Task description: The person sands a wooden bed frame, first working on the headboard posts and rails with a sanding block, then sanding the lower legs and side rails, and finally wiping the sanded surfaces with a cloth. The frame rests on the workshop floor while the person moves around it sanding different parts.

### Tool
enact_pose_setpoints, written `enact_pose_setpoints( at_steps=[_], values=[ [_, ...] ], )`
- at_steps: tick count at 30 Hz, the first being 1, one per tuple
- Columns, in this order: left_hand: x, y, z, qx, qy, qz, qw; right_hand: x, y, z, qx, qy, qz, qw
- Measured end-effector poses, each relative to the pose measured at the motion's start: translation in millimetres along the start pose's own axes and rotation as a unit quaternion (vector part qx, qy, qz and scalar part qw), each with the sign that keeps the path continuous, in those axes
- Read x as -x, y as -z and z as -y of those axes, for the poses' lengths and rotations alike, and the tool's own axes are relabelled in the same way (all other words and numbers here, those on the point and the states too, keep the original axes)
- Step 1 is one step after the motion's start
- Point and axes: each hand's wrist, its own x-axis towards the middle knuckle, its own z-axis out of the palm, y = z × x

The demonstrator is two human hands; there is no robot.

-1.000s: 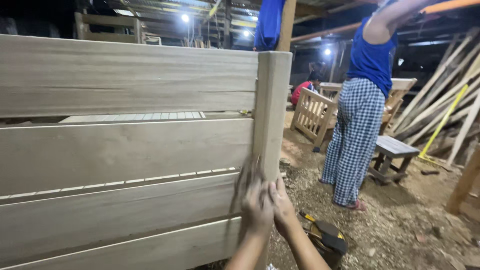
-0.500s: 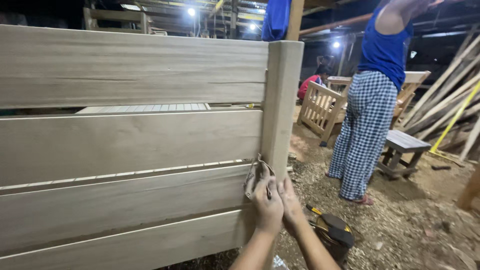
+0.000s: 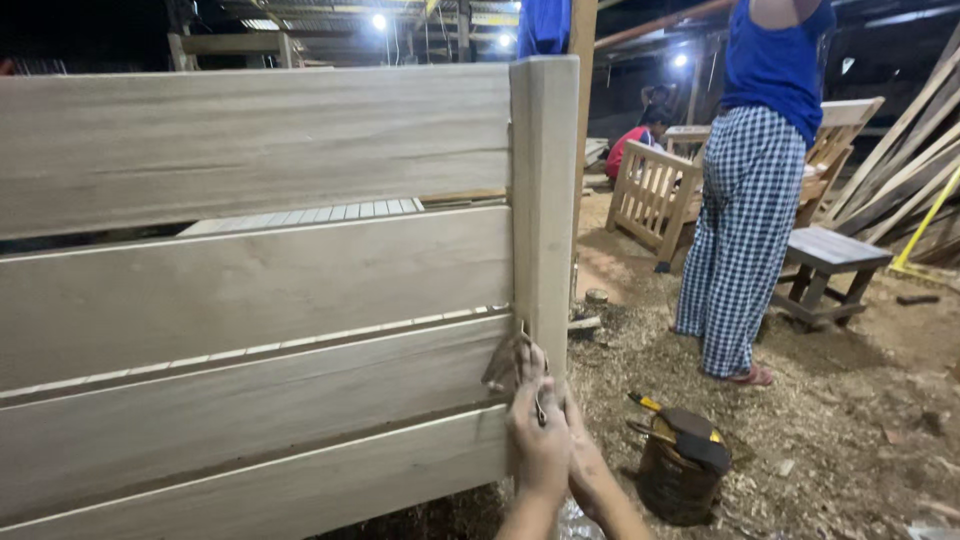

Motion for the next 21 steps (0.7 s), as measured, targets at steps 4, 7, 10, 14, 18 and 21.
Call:
enact_pose_setpoints(
  at_steps=[4, 7, 10, 14, 18, 21],
  values=[
    [16.5, 4.0, 20.0, 0.043, -0.166, -0.055, 0.984, -0.2, -2.3, -0.5, 0.061, 0.043, 0.002, 0.997],
    [56.2, 16.4, 34.1, -0.129, -0.090, -0.035, 0.987, 7.7, -7.1, 3.5, -0.191, -0.048, 0.011, 0.980],
    [60.7, 20.7, 12.2, 0.033, -0.019, 0.031, 0.999, 25.1, -4.9, 12.5, -0.072, -0.039, 0.032, 0.996],
    [-4.6, 13.0, -75.5, -0.230, -0.334, -0.184, 0.895, 42.9, 5.9, 19.1, -0.028, -0.145, 0.018, 0.989],
    [-17.0, 15.1, -127.8, -0.130, -0.009, 0.033, 0.991, 42.3, 8.3, 11.2, -0.112, -0.141, 0.029, 0.983],
    [39.5, 26.9, -96.5, -0.077, 0.115, 0.034, 0.990, 42.3, 3.7, 5.1, -0.016, -0.041, 0.040, 0.998]
  ],
)
